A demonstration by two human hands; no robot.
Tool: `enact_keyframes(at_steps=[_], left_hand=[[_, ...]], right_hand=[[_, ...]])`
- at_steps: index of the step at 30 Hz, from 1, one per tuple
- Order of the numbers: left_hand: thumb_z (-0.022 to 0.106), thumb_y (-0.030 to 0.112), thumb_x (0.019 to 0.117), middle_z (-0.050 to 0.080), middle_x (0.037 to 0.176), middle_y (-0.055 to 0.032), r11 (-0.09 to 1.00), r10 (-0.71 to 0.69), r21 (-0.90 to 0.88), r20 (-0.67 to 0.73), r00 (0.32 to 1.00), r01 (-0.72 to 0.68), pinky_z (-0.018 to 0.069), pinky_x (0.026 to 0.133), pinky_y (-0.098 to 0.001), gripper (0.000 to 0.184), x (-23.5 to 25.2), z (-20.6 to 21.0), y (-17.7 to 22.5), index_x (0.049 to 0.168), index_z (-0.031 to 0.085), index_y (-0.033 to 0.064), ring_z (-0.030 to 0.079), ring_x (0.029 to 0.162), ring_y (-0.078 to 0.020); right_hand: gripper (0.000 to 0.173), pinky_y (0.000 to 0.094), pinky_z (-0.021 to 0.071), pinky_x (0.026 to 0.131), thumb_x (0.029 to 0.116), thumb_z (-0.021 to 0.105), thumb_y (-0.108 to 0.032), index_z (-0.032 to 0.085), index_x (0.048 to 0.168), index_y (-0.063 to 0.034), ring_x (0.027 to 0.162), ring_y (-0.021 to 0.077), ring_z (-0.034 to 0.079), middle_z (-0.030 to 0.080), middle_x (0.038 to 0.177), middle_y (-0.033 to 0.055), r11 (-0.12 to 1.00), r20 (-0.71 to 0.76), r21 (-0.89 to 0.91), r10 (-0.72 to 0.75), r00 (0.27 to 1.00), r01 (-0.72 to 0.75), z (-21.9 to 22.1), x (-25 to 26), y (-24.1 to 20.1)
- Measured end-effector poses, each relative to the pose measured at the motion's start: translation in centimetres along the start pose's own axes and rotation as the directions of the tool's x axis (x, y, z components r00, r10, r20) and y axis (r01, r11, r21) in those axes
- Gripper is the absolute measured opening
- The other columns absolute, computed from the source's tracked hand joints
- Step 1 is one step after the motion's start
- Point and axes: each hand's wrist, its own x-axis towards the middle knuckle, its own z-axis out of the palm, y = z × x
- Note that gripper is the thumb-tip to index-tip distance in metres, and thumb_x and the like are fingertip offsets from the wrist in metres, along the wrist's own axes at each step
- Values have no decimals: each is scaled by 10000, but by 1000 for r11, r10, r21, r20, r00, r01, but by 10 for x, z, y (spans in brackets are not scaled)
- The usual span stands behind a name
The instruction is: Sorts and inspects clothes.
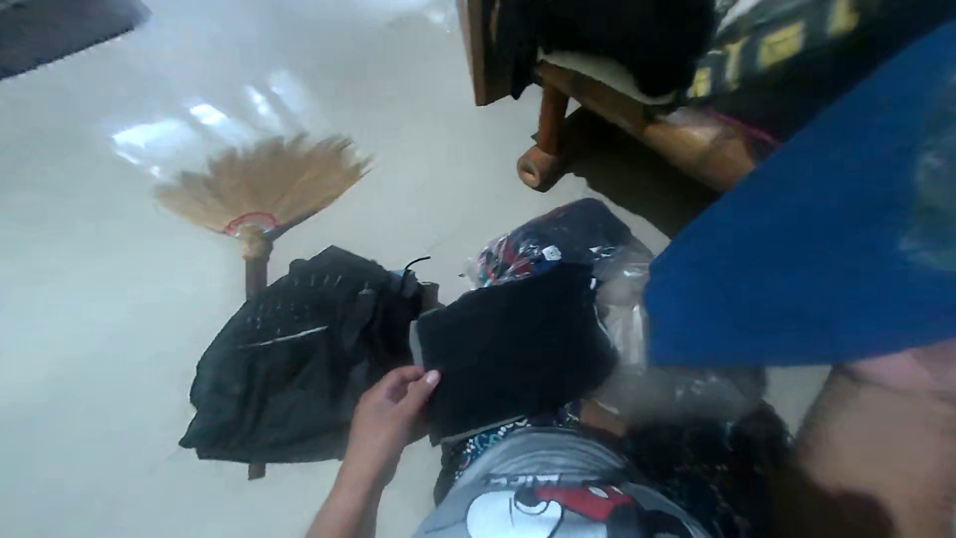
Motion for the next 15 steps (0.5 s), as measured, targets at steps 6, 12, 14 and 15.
enact_keyframes(at_steps=[6,12,14,15], left_hand=[[734,166,940,702,761,-33,1000,-7,17,14,1000,6,562,548,-264,144,3,2,4,1007,728,39,647,606,-112],[725,184,951,702,772,-44,999,-13,42,17,1000,12,561,551,-279,157,2,0,3,1010,725,39,647,613,-124],[723,180,952,706,778,-48,999,-17,33,23,1000,16,569,561,-284,156,2,0,3,1009,722,34,655,622,-129],[725,182,952,706,779,-48,999,-19,35,25,1000,19,574,564,-286,157,1,-1,3,1008,722,36,658,625,-131]], right_hand=[[595,369,581,900,1043,130,-515,625,1142,-201,1078,108,664,694,1105,-16,968,288,246,-21,957,-53,-44,14,20],[650,418,560,968,1048,89,-528,583,1258,-161,1166,155,636,662,1215,30,944,305,312,7,952,-107,-36,20,31],[656,419,552,985,1055,68,-517,573,1269,-157,1182,158,629,655,1228,32,946,294,313,-11,956,-86,-35,21,34],[654,419,548,991,1057,64,-507,570,1273,-154,1188,160,626,652,1232,34,944,289,321,-15,957,-82,-33,21,35]])
